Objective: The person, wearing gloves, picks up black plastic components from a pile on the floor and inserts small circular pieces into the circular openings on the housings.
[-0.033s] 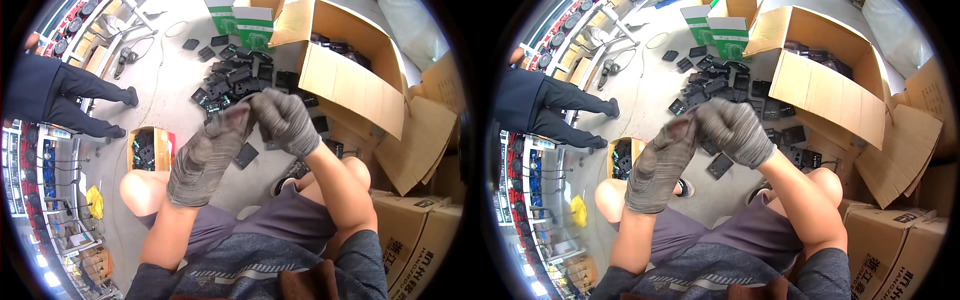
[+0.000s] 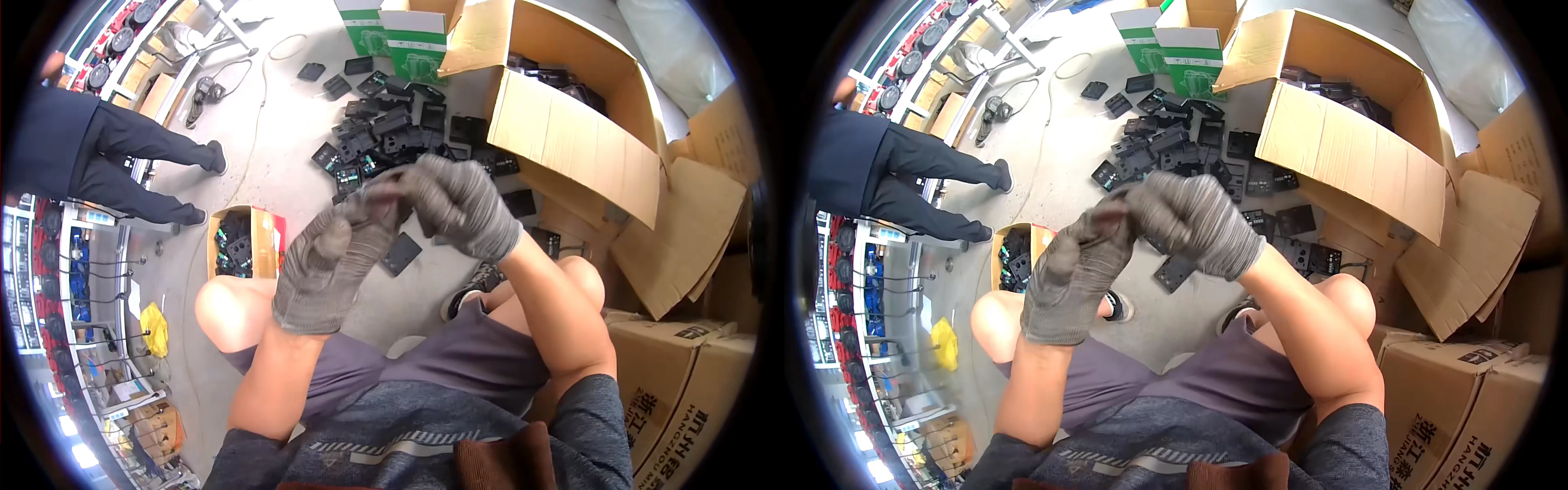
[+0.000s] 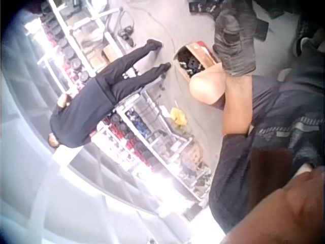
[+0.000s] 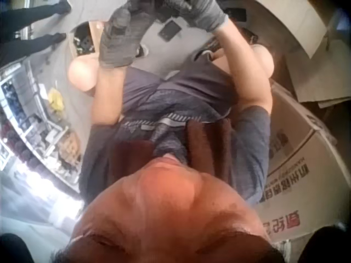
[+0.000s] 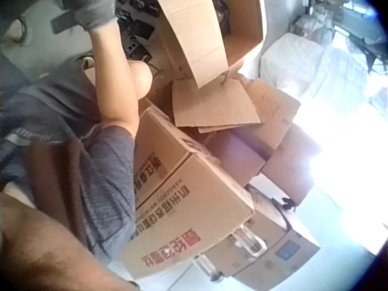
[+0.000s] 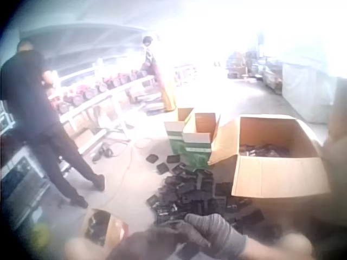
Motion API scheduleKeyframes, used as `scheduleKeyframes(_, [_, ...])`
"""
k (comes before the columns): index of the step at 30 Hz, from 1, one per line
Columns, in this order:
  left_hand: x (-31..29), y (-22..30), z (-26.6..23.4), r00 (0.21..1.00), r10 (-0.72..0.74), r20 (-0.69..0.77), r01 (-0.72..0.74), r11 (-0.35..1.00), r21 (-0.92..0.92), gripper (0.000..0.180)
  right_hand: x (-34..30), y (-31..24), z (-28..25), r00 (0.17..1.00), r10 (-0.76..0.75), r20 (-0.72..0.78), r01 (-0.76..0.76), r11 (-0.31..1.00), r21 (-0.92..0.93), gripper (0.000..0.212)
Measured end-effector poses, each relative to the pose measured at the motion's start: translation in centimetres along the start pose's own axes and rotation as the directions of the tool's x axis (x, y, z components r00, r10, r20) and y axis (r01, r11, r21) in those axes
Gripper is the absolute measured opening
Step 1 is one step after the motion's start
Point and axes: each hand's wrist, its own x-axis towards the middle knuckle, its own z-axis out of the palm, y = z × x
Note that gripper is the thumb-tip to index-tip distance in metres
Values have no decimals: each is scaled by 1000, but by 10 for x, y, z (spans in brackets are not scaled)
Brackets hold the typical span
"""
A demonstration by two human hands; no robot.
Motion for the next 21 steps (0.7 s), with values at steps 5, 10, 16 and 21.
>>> scheduleKeyframes(5, [-6, -4, -2, 973, -153, -175, 220, 847, 484, 13, -10, 12, 24, 972, -64, 227, 92, 989, -112, 43])
scheduleKeyframes(10, [-5, -30, -18, 890, -323, -321, 390, 905, 170, 8, -3, 28, 17, 898, -363, 250, 439, 787, -433, 29])
scheduleKeyframes(16, [-16, -21, -4, 976, -119, -182, 147, 977, 154, 45, 13, 29, -1, 958, -200, -207, 70, 859, -507, 31])
scheduleKeyframes(21, [-21, 33, 21, 961, -75, 267, -266, 21, 964, 54, 22, 46, -5, 893, 34, -450, -97, 988, -118, 38])
